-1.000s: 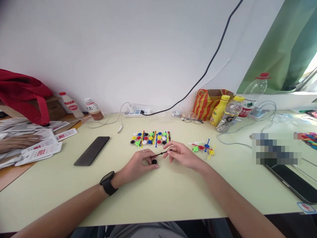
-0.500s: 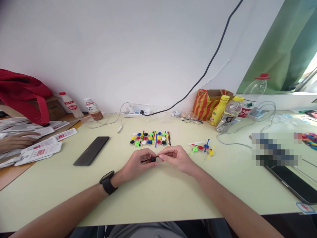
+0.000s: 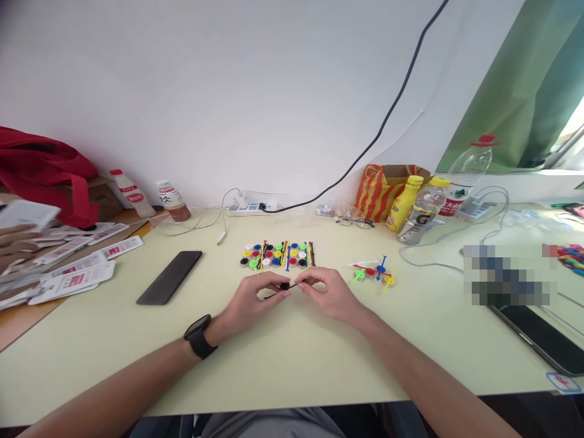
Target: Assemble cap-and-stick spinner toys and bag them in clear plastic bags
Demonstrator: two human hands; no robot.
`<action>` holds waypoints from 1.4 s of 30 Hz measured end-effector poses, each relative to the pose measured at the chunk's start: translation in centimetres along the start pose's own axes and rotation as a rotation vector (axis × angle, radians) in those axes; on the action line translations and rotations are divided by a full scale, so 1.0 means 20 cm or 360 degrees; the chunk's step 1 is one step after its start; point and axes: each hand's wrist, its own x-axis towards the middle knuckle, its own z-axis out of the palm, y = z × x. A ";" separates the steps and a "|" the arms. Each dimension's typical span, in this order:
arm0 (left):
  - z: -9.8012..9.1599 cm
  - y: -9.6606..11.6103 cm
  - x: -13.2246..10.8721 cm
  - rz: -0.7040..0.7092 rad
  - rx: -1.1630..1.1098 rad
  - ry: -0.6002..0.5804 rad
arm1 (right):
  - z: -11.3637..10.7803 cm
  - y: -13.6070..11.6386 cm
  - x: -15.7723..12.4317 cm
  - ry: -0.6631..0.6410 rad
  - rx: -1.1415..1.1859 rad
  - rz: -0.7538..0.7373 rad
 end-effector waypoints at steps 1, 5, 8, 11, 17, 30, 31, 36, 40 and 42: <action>0.00 -0.01 0.00 0.0026 0.0041 0.0016 | 0.00 0.00 0.00 -0.0001 -0.0004 0.0000; -0.01 -0.01 -0.01 0.0154 0.0161 0.0029 | 0.00 -0.01 0.00 -0.0047 0.0086 0.0061; -0.01 0.01 -0.01 0.0251 0.0208 -0.0005 | -0.01 -0.02 0.00 -0.0088 0.0154 0.0106; -0.02 0.01 -0.01 0.0288 0.0220 -0.0020 | -0.01 -0.01 0.00 -0.0106 0.0167 0.0126; -0.04 0.04 -0.01 0.0307 0.0207 -0.0090 | -0.02 -0.01 0.00 -0.0124 0.0169 0.0121; -0.01 0.07 0.00 -0.0030 -0.0346 -0.0273 | -0.03 0.02 0.01 -0.0066 0.0235 0.0135; -0.01 0.07 0.00 -0.0070 -0.0393 -0.0278 | -0.03 0.02 0.01 -0.0031 0.0237 0.0146; -0.01 0.03 0.02 -0.0208 -0.0621 -0.0139 | -0.01 0.01 -0.01 0.0092 0.0086 0.0059; -0.01 0.02 0.03 -0.0272 -0.0774 -0.0083 | 0.02 -0.03 -0.04 -0.0005 0.0108 -0.0041; -0.01 0.03 0.03 -0.0302 -0.0823 -0.0050 | 0.04 -0.04 -0.04 -0.0036 0.0213 -0.0039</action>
